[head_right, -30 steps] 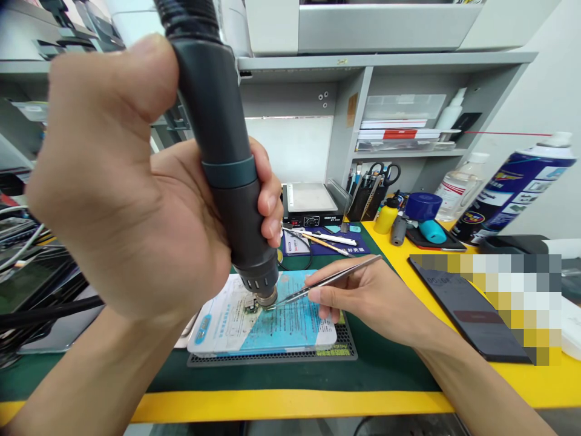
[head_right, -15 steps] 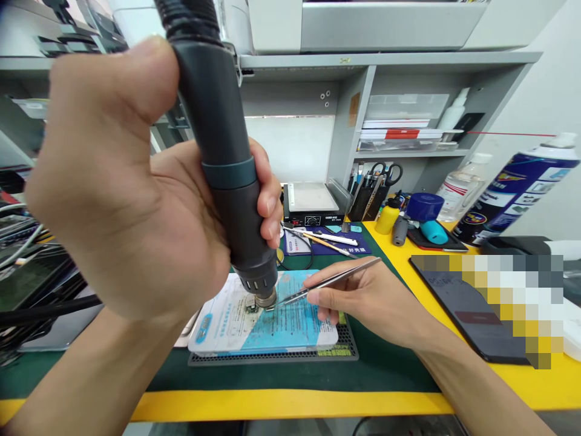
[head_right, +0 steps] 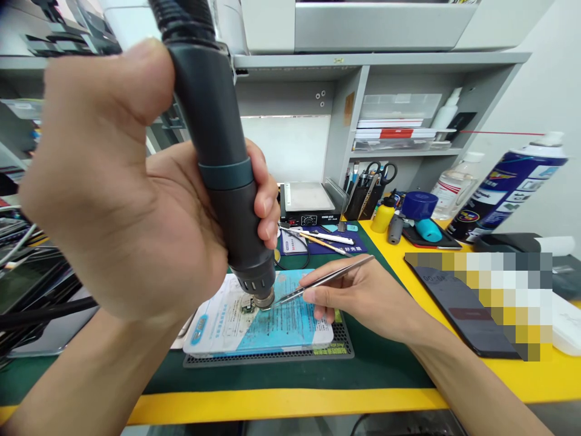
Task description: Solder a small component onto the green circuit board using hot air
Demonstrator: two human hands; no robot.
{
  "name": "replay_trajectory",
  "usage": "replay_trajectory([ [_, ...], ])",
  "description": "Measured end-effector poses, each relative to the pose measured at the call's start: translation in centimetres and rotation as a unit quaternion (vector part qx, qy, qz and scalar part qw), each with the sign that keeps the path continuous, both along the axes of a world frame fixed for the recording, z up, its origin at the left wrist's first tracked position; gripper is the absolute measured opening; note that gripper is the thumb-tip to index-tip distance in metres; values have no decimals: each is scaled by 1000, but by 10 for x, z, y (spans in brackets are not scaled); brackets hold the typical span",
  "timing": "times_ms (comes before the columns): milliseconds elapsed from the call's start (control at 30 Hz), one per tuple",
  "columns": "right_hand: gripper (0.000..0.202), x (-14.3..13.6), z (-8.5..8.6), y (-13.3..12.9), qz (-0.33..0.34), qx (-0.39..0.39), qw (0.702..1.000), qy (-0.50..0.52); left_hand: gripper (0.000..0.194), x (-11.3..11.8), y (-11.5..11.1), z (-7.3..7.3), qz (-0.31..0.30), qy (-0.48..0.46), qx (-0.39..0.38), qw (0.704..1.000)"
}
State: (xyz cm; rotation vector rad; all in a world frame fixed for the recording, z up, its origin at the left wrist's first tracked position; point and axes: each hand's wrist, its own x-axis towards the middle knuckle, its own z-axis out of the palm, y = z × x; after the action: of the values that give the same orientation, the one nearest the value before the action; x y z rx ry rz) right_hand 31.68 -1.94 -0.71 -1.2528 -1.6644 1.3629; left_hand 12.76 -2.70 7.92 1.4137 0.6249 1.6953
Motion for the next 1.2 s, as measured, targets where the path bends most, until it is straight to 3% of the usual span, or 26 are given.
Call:
replay_trajectory([
  [600,21,3,6,-2,0,-10,1000,-12,53,-2,1,-10,-27,3,48,998],
  [733,23,4,6,-1,0,-7,1000,-8,45,-2,0,-10,-20,11,68,997],
  [867,26,6,6,1,6,-5,1000,-3,48,1,-2,-9,-3,0,30,1000],
  [1033,30,8,6,0,11,-4,1000,-5,48,0,-1,-10,17,-27,53,998],
  [1200,31,10,6,1,9,-4,1000,-13,51,-8,-1,-9,-9,-33,-29,999],
])
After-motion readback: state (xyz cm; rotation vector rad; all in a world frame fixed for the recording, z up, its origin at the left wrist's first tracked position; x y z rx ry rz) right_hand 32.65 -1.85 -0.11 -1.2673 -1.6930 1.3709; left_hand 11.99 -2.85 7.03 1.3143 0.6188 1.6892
